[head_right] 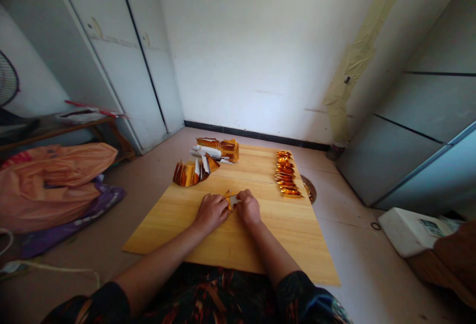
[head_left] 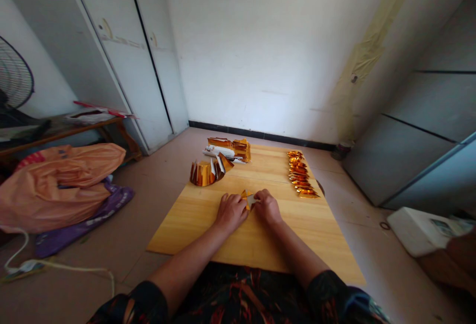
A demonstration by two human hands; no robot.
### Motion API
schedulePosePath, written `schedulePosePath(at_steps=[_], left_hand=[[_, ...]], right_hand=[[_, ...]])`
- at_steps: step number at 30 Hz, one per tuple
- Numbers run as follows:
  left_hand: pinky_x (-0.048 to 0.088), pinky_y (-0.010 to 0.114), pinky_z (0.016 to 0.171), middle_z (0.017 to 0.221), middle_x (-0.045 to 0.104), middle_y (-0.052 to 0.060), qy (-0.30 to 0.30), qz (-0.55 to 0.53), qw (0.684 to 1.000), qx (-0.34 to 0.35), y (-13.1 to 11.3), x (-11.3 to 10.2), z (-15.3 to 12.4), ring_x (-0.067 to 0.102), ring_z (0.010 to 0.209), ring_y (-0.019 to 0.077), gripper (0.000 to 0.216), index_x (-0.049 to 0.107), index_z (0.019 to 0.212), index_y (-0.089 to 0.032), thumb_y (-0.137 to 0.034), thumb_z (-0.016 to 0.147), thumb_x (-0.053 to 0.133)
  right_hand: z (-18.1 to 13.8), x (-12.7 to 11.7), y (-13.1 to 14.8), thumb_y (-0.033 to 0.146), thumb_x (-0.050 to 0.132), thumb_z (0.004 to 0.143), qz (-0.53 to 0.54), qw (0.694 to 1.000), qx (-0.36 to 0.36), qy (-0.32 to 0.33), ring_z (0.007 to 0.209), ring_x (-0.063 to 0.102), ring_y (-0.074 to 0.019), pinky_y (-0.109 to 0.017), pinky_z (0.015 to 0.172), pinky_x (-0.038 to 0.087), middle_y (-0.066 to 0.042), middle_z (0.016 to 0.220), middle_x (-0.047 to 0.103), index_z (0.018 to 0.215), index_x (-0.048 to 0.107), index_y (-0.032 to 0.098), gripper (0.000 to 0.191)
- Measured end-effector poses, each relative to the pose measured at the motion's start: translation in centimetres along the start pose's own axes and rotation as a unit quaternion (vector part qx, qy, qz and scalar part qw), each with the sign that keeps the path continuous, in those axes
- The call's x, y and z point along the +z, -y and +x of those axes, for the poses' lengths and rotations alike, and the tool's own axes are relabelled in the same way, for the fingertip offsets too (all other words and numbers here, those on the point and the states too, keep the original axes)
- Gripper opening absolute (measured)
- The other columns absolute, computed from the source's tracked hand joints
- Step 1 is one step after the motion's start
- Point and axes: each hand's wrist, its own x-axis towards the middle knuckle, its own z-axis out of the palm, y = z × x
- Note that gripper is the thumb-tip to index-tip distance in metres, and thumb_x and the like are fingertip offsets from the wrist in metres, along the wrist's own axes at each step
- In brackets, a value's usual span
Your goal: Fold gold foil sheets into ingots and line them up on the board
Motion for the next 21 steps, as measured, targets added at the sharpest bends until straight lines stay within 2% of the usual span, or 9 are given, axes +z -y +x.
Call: schedulePosePath(at_steps=[4,9,13,17,19,21], left_hand=[[0.035,0.039,0.085,0.090,0.061,0.009,0.004,0.012,1.000,0.018,-0.2,0.2,0.0,0.053,0.091,0.0235,0.016,0.064,0.089,-0.019,-0.028,0.085,0.051],[0.036,0.037,0.083,0.089,0.061,0.008,0.010,0.001,1.000,0.024,0.5,0.1,0.1,0.053,0.090,0.0223,0.012,0.063,0.086,-0.019,-0.023,0.083,0.052],[0.036,0.035,0.080,0.088,0.062,0.006,0.020,-0.019,0.999,0.034,1.1,-0.3,0.2,0.054,0.089,0.0208,0.010,0.063,0.086,-0.019,-0.020,0.081,0.053],[0.036,0.036,0.078,0.086,0.062,0.006,0.023,0.005,0.999,0.048,1.1,-0.6,0.3,0.054,0.088,0.0214,0.012,0.064,0.085,-0.020,-0.022,0.082,0.052],[0.036,0.036,0.078,0.085,0.061,0.006,0.019,0.014,0.998,0.051,1.0,-0.6,0.3,0.053,0.088,0.0215,0.013,0.064,0.085,-0.020,-0.023,0.083,0.052],[0.036,0.035,0.077,0.085,0.061,0.006,0.019,0.013,0.998,0.056,1.2,-0.5,0.3,0.053,0.087,0.0212,0.013,0.065,0.086,-0.020,-0.023,0.083,0.053]], right_hand=[[-1.7,-0.2,1.6,0.013,0.044,0.084,-0.032,0.998,-0.031,0.033,0.075,0.058,-0.0131,-0.019,0.066,0.038,-0.003,0.082,0.063,0.093,0.061,0.021,0.021],[-2.7,0.3,2.2,0.012,0.042,0.085,-0.073,0.995,-0.043,0.047,0.076,0.059,-0.0152,-0.021,0.066,0.040,-0.006,0.080,0.064,0.094,0.058,0.018,0.020],[-3.2,0.8,0.9,0.010,0.039,0.084,0.030,0.999,-0.043,0.012,0.076,0.061,-0.0147,-0.022,0.070,0.045,-0.004,0.080,0.066,0.097,0.056,0.020,0.023],[-3.6,1.2,-0.4,0.005,0.037,0.078,0.168,0.983,-0.063,-0.032,0.080,0.064,-0.0130,-0.024,0.074,0.049,-0.004,0.092,0.065,0.104,0.051,0.020,0.033],[-3.7,1.2,-0.6,0.003,0.037,0.075,0.199,0.977,-0.068,-0.043,0.079,0.064,-0.0120,-0.024,0.072,0.051,-0.005,0.096,0.063,0.106,0.050,0.019,0.038],[-3.6,1.3,-0.5,0.003,0.038,0.075,0.188,0.978,-0.077,-0.053,0.078,0.063,-0.0122,-0.024,0.071,0.051,-0.005,0.095,0.062,0.103,0.051,0.019,0.034]])
